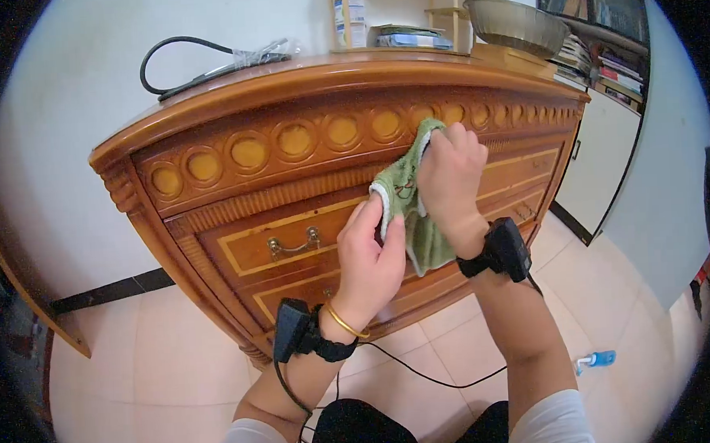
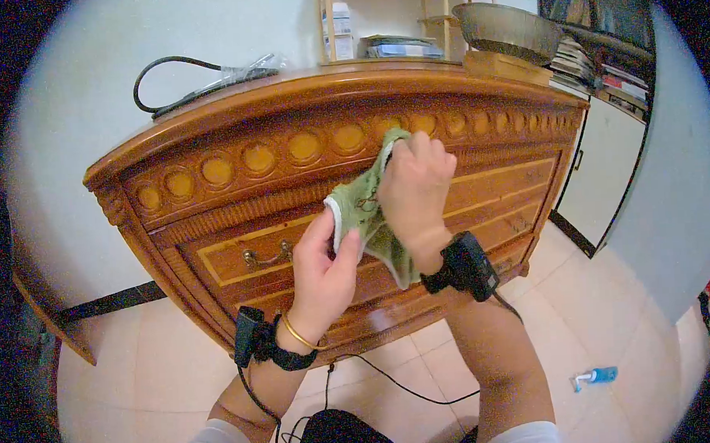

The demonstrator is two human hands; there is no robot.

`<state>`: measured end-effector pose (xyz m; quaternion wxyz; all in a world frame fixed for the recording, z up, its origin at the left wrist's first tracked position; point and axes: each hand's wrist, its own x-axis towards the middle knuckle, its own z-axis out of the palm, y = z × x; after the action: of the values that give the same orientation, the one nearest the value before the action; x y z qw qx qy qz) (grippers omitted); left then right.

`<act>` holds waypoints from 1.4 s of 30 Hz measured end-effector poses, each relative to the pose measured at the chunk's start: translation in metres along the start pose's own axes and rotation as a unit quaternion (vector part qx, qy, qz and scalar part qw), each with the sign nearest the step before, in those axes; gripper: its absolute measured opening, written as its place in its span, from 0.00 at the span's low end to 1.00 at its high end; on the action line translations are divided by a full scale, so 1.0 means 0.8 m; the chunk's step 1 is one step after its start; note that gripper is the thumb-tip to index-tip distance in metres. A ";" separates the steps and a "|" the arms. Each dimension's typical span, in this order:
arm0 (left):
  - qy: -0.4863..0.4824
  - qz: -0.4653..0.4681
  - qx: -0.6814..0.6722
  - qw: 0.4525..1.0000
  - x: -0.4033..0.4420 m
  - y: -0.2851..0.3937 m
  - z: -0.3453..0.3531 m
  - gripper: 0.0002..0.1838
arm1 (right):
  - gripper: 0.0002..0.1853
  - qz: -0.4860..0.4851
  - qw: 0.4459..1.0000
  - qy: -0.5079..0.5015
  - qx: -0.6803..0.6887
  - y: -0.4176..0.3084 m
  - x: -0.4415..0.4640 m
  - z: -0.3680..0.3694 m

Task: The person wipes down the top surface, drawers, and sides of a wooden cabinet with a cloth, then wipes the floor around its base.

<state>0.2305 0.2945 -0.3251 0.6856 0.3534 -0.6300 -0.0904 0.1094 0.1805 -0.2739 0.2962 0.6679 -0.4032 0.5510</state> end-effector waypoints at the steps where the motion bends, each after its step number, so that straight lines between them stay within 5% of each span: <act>1: 0.002 0.000 0.000 1.000 0.000 -0.002 0.001 0.16 | 0.02 0.031 0.999 -0.010 0.023 -0.009 -0.002 0.000; 4: 0.009 0.004 0.009 1.000 -0.001 0.000 0.007 0.15 | 0.04 0.109 0.980 -0.027 0.165 -0.020 -0.001 -0.004; 7: 0.007 -0.001 -0.016 1.000 -0.002 0.008 0.020 0.20 | 0.07 0.177 0.888 -0.045 0.421 -0.008 0.004 0.009; 10: -0.006 0.008 -0.019 1.000 0.001 0.011 0.031 0.23 | 0.10 0.388 0.570 -0.111 0.716 0.009 0.005 -0.005; 14: 0.009 0.068 -0.019 0.997 0.007 0.005 0.053 0.20 | 0.11 0.267 0.811 0.006 0.521 0.054 -0.010 0.021; 19: -0.080 -0.018 -0.038 0.996 0.004 0.006 0.064 0.23 | 0.10 0.202 0.932 0.004 0.302 0.080 -0.005 0.032; 26: -0.020 0.010 -0.035 0.999 -0.005 0.004 0.075 0.15 | 0.09 0.176 0.962 0.047 0.204 0.044 -0.001 0.030; 33: -0.012 0.000 -0.057 0.998 -0.011 0.004 0.071 0.16 | 0.13 0.190 0.904 -0.036 0.380 0.068 -0.022 0.045; 37: -0.026 0.005 -0.058 0.998 -0.016 -0.002 0.078 0.16 | 0.14 0.051 0.987 -0.076 0.131 0.101 -0.013 0.003; 42: -0.028 0.018 -0.061 0.998 -0.013 -0.003 0.085 0.17 | 0.13 -0.108 0.991 -0.009 -0.075 0.104 0.024 -0.042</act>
<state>0.1662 0.2732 -0.3377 0.6893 0.2973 -0.6485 -0.1263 0.0217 0.1629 -0.2521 0.3999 0.6884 -0.3713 0.4778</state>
